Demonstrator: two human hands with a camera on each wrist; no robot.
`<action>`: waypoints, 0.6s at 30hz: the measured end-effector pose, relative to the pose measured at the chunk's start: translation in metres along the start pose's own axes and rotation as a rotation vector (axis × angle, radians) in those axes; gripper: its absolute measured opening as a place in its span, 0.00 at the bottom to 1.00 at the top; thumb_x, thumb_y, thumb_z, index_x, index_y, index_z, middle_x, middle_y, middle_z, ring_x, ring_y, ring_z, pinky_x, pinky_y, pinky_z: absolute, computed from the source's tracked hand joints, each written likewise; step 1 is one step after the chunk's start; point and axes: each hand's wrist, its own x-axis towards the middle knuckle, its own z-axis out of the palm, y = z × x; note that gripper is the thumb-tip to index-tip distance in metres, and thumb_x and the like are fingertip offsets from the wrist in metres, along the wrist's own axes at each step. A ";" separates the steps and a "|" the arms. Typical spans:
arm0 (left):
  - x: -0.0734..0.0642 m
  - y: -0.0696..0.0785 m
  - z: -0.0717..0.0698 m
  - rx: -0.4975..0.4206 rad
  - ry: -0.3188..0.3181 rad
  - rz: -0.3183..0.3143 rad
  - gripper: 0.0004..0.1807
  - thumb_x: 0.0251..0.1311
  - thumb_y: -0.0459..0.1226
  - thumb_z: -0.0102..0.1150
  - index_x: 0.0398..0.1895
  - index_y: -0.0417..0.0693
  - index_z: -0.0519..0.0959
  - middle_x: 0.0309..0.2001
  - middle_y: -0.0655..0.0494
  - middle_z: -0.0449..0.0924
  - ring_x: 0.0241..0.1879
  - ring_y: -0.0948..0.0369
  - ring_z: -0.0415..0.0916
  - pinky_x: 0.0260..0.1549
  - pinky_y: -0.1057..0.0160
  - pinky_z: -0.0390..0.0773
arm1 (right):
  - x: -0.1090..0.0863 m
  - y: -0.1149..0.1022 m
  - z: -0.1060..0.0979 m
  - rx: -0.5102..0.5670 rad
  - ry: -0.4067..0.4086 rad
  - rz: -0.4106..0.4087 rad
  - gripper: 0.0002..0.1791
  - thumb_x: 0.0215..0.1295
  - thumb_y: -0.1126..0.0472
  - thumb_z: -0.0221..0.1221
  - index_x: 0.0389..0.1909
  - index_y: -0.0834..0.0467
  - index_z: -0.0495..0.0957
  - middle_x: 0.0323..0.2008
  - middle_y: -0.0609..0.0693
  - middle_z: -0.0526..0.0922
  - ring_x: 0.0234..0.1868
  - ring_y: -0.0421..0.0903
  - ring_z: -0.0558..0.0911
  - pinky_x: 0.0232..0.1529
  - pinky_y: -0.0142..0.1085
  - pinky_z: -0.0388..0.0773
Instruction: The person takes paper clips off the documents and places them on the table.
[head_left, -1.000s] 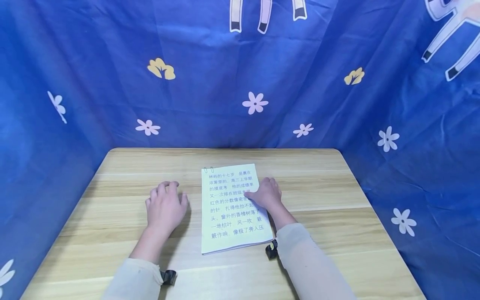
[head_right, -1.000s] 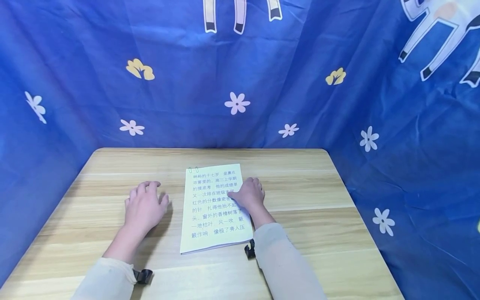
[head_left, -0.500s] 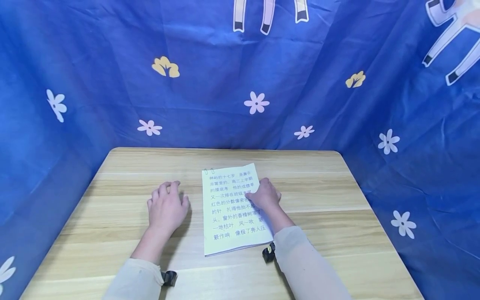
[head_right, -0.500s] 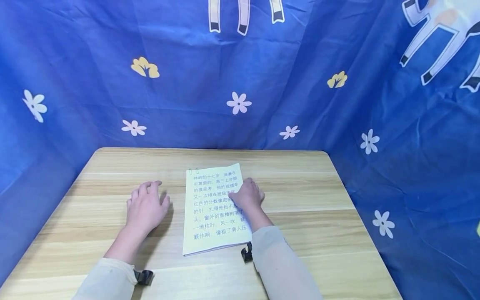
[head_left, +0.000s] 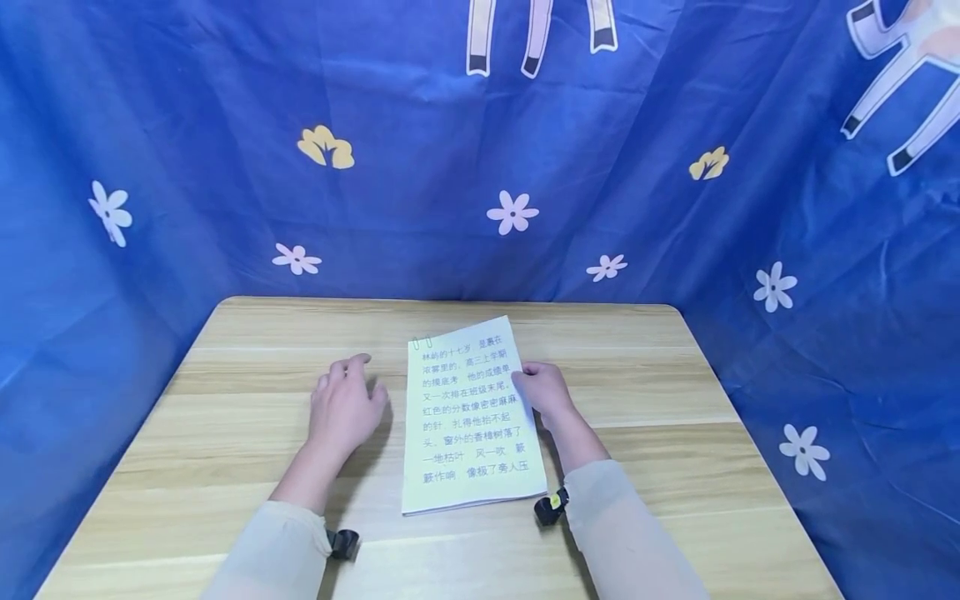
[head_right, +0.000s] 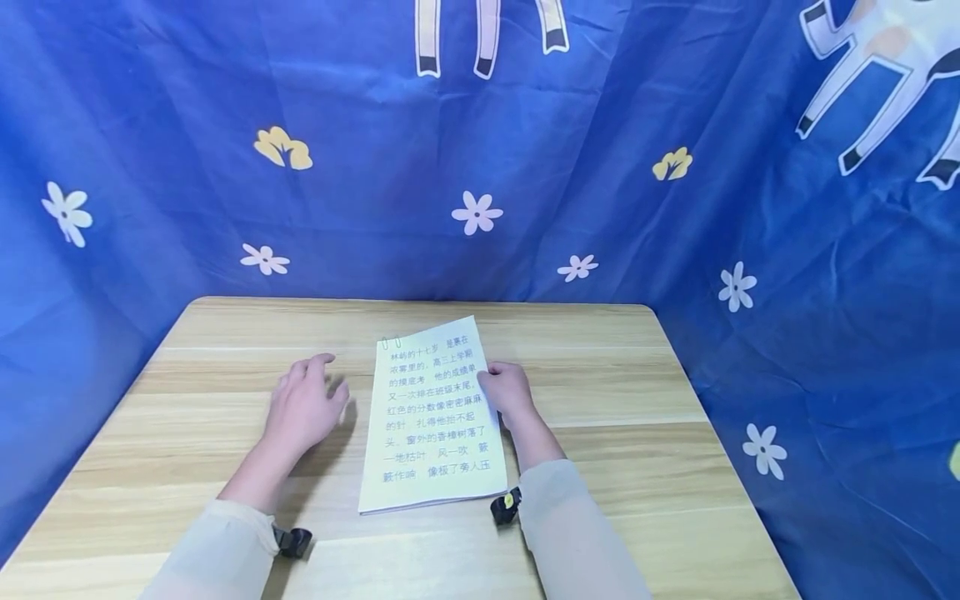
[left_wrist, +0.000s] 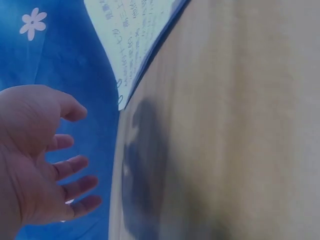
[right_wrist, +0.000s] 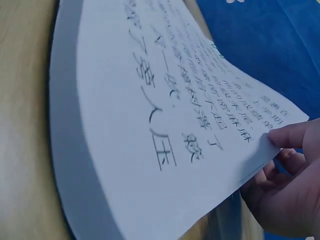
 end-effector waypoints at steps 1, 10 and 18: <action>0.003 0.001 0.000 -0.021 -0.009 -0.001 0.35 0.77 0.45 0.54 0.81 0.38 0.63 0.77 0.23 0.64 0.69 0.27 0.67 0.68 0.26 0.70 | 0.000 0.000 -0.002 0.021 -0.010 0.006 0.16 0.77 0.58 0.61 0.59 0.59 0.87 0.48 0.56 0.91 0.51 0.52 0.87 0.66 0.51 0.81; 0.040 0.005 0.012 -0.230 -0.072 0.016 0.35 0.79 0.43 0.53 0.84 0.42 0.58 0.78 0.33 0.66 0.73 0.33 0.70 0.73 0.29 0.71 | -0.005 0.008 -0.014 0.116 -0.041 0.026 0.16 0.78 0.58 0.62 0.59 0.59 0.86 0.47 0.55 0.91 0.56 0.53 0.85 0.77 0.59 0.70; 0.071 0.002 0.035 -0.407 -0.118 0.040 0.36 0.80 0.44 0.55 0.84 0.46 0.57 0.78 0.35 0.70 0.73 0.37 0.75 0.74 0.36 0.75 | -0.004 0.023 -0.015 0.174 -0.057 -0.010 0.15 0.78 0.58 0.63 0.59 0.60 0.86 0.47 0.55 0.92 0.54 0.50 0.86 0.74 0.53 0.75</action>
